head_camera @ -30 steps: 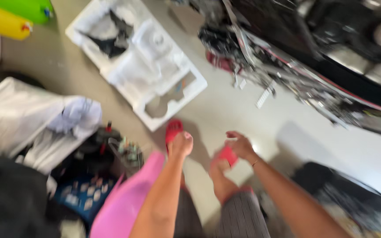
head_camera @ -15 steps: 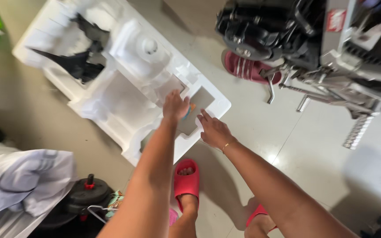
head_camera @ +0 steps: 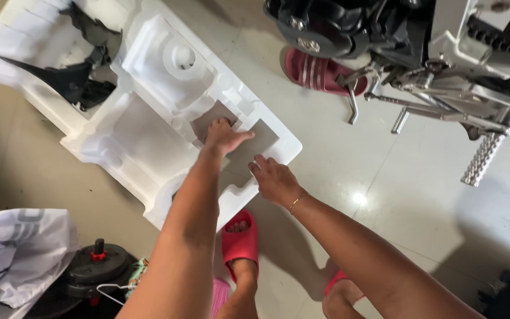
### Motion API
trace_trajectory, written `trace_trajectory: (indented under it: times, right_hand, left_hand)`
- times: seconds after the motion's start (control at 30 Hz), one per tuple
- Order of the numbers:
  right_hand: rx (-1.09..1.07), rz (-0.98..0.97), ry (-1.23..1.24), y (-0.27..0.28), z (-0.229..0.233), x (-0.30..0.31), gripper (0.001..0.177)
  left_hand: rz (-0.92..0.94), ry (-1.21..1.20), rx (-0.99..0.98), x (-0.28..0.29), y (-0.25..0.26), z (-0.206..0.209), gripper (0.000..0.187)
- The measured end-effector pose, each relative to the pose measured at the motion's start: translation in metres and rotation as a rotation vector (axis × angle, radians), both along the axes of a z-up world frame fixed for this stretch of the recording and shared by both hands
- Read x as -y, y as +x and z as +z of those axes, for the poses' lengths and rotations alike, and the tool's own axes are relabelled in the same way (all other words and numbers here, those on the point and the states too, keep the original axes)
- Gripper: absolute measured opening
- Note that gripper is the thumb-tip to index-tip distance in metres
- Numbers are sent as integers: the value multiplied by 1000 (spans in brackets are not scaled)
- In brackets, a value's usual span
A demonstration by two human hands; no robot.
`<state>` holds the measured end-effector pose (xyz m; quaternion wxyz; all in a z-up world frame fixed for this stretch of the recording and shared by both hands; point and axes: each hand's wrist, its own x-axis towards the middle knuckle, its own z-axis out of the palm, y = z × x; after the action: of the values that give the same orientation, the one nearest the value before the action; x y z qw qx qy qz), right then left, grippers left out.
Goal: The person assembles a motorcycle by placing a black plastic cover over the engine area, securing the seat, and tightening bolts on the side panels and engine casing using a wrench.
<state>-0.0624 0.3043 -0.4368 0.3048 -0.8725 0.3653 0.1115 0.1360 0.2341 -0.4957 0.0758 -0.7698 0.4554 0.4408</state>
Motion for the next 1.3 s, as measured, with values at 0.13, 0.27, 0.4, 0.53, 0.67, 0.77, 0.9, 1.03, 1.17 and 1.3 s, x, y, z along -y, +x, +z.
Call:
trace_trajectory:
  times: [0.13,0.27,0.4,0.53,0.67,0.77,0.9,1.03,1.17,1.3]
  right_hand:
    - [-18,-11,57,-5,7,0,62]
    - [25,-35,65,-7,13,0,63]
    - [47,-58,88,-9,13,2,63]
    - [45,-66,127,-13,9,3,61]
    - [69,-71,155,-13,3,8,58]
    - [106,-87,139,-14,-3,6,57]
    - [190,-125,82,-18,-12,0,53]
    - [188,-169,166,-21,-14,-7,53]
    - [221,-213,168,-36,-7,-18,52]
    - [225,-230,219,-45,-3,-23,50]
  left_hand:
    - [-8,71,44,3,-8,7,112]
    - [-40,-199,34,-11,-15,12,95]
    - [-31,-303,-15,-17,-12,7,77]
    - [0,-330,-114,-15,-6,3,62]
    - [70,-329,-168,-14,0,-7,71]
    - [452,-349,-589,-17,4,-36,69]
    - [499,-468,-983,-13,24,-95,51]
    - [353,-324,-520,-10,42,-125,34]
    - [-30,-187,53,-4,19,-109,29]
    - [63,-274,84,3,-7,-67,33]
